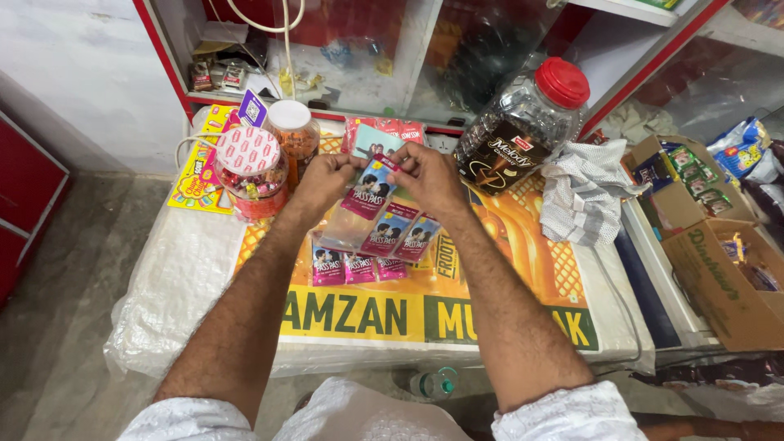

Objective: The person arranges Mentos candy rolls into a cardboard box on a table, then closes the box and places it on a nearby shelf. They then pick up and inspect a stack of Pass Pass candy packets.

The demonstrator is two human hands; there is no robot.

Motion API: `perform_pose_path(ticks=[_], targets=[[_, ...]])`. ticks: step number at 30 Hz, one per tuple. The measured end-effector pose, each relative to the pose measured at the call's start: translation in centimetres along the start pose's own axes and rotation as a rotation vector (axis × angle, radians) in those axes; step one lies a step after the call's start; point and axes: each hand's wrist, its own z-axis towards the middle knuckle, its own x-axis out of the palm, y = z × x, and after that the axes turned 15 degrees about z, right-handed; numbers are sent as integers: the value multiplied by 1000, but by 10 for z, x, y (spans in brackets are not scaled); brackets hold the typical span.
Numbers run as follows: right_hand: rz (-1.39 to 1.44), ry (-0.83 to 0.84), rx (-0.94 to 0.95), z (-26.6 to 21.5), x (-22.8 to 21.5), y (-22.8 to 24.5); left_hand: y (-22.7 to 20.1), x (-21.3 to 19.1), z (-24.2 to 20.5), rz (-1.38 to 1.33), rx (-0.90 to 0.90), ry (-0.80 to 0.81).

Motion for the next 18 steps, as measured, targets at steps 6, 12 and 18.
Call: perform_pose_path(ticks=[6,12,18], targets=[[-18,-25,-57,-10,8,15,-17,1,-16,197,-19,-46],[-159,-81,-164,-21,18,36,-13,-1,-19,245,79,-123],[-187,-106,-252,-28,25,43,-4,2,-19,96,52,-151]])
